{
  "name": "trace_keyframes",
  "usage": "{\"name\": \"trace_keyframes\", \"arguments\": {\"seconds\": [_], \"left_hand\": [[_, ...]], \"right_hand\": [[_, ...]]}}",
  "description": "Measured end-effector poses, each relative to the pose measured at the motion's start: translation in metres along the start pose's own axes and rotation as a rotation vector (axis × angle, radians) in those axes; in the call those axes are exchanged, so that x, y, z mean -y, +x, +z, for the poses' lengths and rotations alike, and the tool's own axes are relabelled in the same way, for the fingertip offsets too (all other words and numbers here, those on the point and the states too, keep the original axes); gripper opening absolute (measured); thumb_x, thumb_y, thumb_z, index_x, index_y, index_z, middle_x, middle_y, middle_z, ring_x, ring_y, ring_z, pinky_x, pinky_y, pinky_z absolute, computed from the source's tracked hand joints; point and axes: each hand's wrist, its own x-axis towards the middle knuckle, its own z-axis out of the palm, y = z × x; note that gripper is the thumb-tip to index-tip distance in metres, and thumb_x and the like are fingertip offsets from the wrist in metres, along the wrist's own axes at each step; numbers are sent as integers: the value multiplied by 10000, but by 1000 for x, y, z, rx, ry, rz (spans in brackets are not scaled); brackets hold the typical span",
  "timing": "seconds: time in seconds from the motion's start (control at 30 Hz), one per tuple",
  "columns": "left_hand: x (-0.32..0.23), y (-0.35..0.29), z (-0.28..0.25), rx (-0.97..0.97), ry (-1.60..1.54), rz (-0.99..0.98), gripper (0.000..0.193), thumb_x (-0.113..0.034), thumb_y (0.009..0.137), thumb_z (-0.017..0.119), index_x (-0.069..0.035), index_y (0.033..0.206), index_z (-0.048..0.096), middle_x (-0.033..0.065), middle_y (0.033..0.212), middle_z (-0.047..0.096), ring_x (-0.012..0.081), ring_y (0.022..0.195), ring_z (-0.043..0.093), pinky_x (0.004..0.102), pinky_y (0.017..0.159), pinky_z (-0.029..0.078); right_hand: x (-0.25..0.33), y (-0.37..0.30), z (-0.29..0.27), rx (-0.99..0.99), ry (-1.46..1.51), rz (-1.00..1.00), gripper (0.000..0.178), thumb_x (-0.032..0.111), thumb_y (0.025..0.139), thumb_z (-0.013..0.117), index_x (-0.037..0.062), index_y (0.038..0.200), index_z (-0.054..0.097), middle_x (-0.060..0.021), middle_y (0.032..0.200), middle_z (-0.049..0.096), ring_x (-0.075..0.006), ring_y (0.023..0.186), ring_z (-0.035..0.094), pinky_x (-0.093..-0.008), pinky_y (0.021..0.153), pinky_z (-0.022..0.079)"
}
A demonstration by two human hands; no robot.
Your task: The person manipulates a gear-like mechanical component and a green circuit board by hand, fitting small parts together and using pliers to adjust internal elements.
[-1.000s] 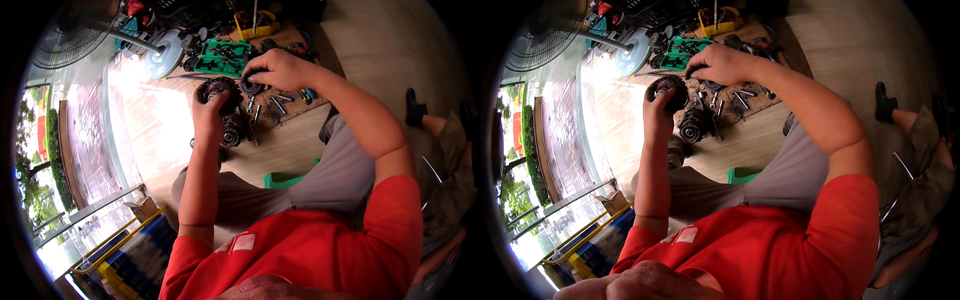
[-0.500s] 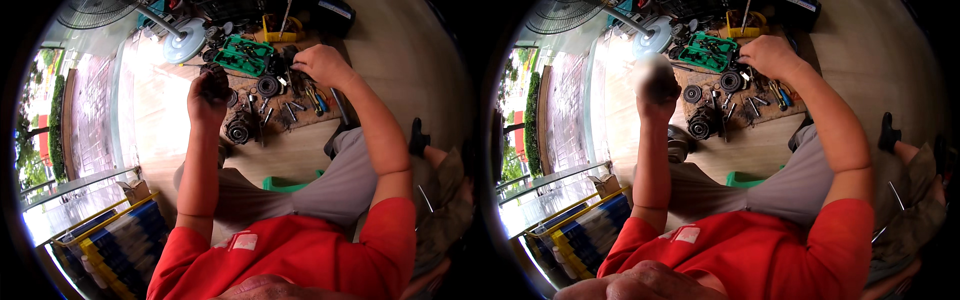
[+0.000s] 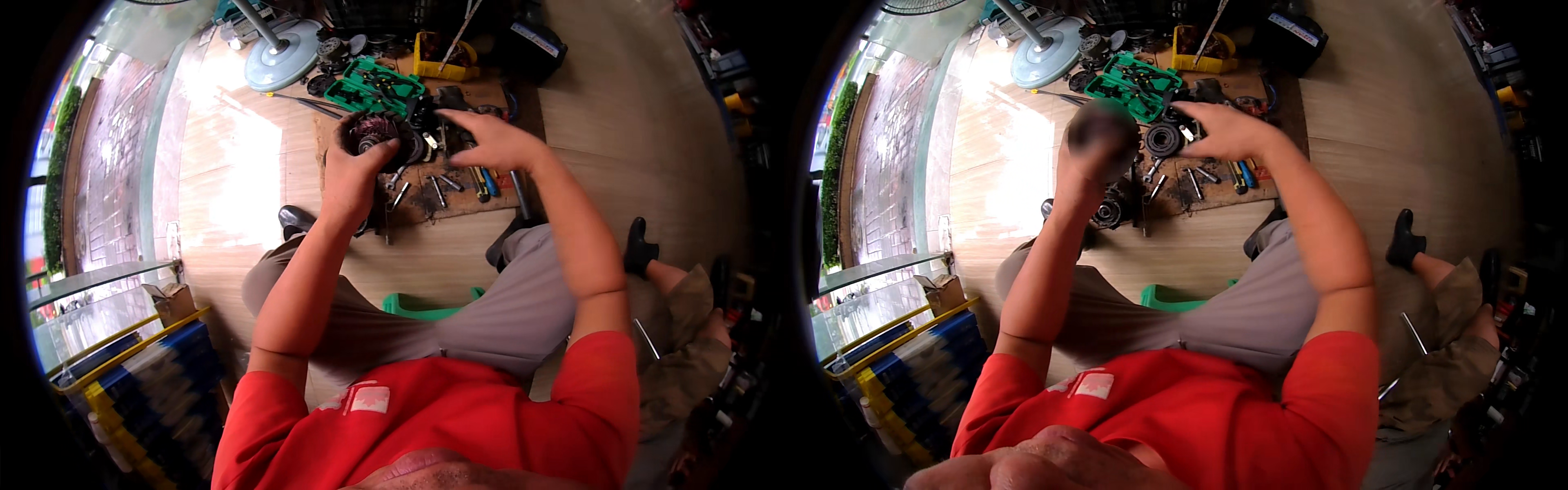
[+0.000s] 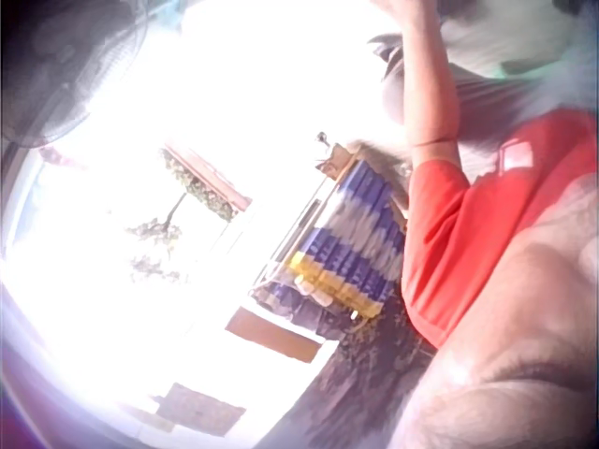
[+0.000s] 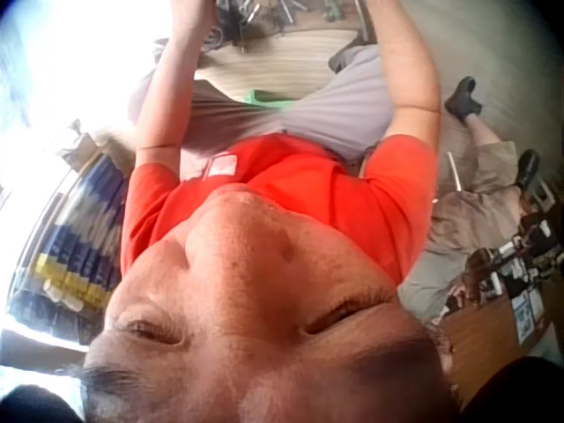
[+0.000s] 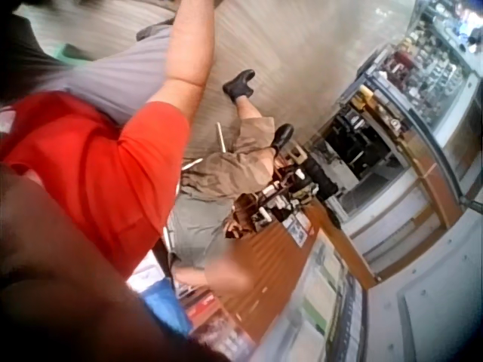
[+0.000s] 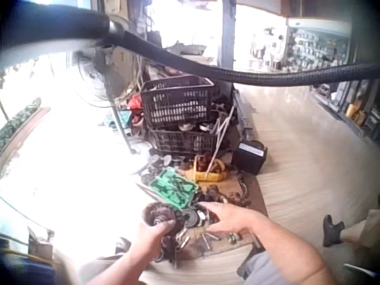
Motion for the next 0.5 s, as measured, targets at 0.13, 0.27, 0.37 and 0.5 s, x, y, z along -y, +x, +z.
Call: {"name": "trace_keyframes", "arguments": {"seconds": [0.13,0.27,0.37,0.5], "left_hand": [[7,-4,8,31,158,-2,799,-171,692,776,90,1338,385,157,1160,592,193,1036,592,296,927,477],[5,-8,14,93,231,42,801,-166,686,780,96,1331,383,164,1168,587,202,1043,588,301,927,476],[5,-7,11,110,276,52,802,-167,683,780,96,1329,384,166,1168,587,204,1045,588,303,929,473],[5,-5,9,82,328,20,787,-170,692,769,96,1328,388,167,1159,596,200,1037,594,298,927,472]], "right_hand": [[27,12,24,-82,290,-96,695,75,792,682,42,1429,408,-130,1215,634,-178,1078,600,-301,938,472],[15,22,35,-92,533,-137,439,71,858,637,2,1282,546,-100,1089,687,-130,975,622,-284,869,494],[9,23,30,-71,579,-101,299,94,887,624,-11,1167,628,-80,1001,709,-101,892,621,-271,822,499],[10,20,24,-124,517,-80,242,104,893,631,-2,1107,665,-48,934,711,-74,846,613,-256,796,499]]}}
